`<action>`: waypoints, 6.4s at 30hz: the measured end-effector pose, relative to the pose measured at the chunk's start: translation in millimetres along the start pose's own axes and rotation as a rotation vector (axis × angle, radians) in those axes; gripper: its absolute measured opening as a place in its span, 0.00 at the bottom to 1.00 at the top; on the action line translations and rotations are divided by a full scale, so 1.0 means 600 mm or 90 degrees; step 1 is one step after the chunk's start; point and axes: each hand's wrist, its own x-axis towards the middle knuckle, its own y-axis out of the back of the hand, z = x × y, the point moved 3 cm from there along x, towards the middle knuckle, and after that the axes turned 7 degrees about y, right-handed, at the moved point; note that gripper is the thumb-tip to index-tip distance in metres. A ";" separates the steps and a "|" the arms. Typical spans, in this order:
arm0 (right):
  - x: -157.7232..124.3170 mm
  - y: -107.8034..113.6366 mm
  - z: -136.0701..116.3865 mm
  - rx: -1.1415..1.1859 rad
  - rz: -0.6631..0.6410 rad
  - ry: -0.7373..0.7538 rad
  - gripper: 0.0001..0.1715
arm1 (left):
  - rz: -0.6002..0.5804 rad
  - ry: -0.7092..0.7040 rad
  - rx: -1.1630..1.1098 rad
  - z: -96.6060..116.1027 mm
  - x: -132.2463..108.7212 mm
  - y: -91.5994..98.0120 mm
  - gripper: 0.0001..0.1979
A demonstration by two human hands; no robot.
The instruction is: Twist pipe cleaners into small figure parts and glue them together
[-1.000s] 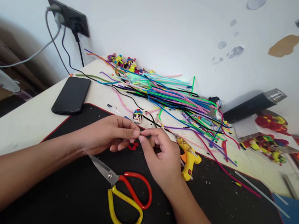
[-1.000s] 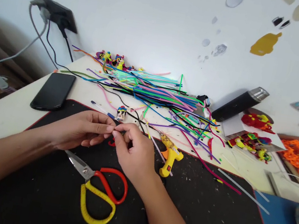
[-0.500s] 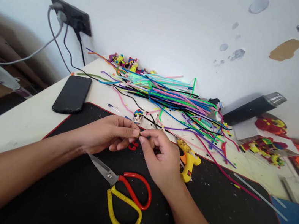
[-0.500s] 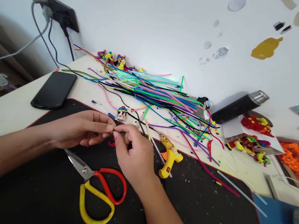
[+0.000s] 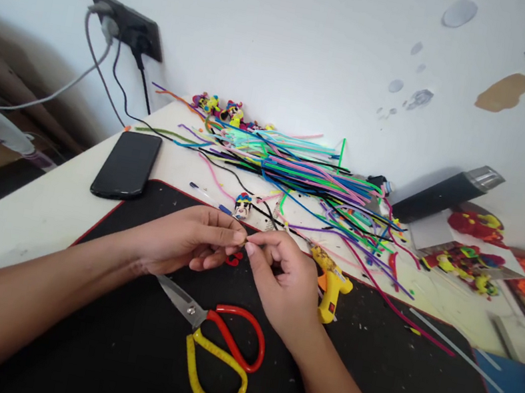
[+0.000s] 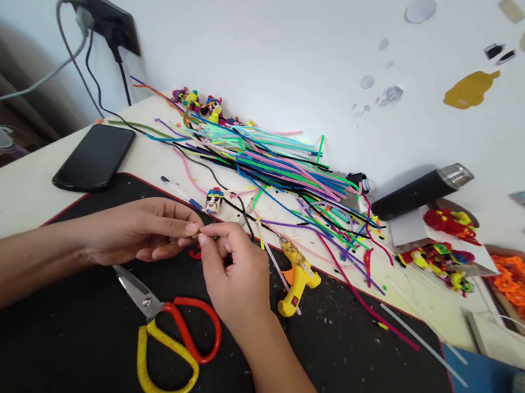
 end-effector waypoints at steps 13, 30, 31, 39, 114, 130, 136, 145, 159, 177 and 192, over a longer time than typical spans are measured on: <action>-0.001 -0.001 -0.003 0.033 0.015 -0.014 0.05 | -0.007 -0.016 -0.006 0.000 -0.002 -0.006 0.21; -0.006 -0.004 0.004 -0.023 0.036 -0.005 0.04 | 0.022 -0.030 -0.039 -0.006 -0.001 -0.019 0.23; -0.007 -0.004 0.004 -0.028 0.039 -0.003 0.03 | 0.027 -0.036 -0.046 -0.005 -0.001 -0.021 0.22; -0.006 -0.010 0.020 -0.050 0.020 -0.024 0.03 | 0.065 -0.058 -0.048 -0.012 -0.004 -0.038 0.22; 0.005 -0.010 0.027 0.439 -0.035 -0.301 0.14 | 0.280 -0.537 0.621 0.020 -0.034 -0.016 0.07; 0.004 -0.013 0.031 0.437 -0.054 -0.319 0.12 | 0.233 -0.535 0.656 0.025 -0.033 -0.012 0.09; 0.004 -0.012 0.030 0.427 -0.070 -0.322 0.13 | 0.216 -0.516 0.664 0.025 -0.032 -0.009 0.09; 0.004 -0.012 0.032 0.422 -0.076 -0.324 0.13 | 0.200 -0.525 0.703 0.026 -0.033 -0.008 0.11; 0.002 -0.012 0.035 0.431 -0.089 -0.332 0.12 | 0.192 -0.621 0.743 0.023 -0.033 -0.011 0.12; 0.004 -0.013 0.031 0.462 -0.039 -0.318 0.14 | 0.238 -0.490 0.578 0.020 -0.022 -0.006 0.07; 0.005 -0.012 0.030 0.467 -0.021 -0.319 0.14 | 0.137 -0.223 0.259 0.022 -0.009 -0.001 0.14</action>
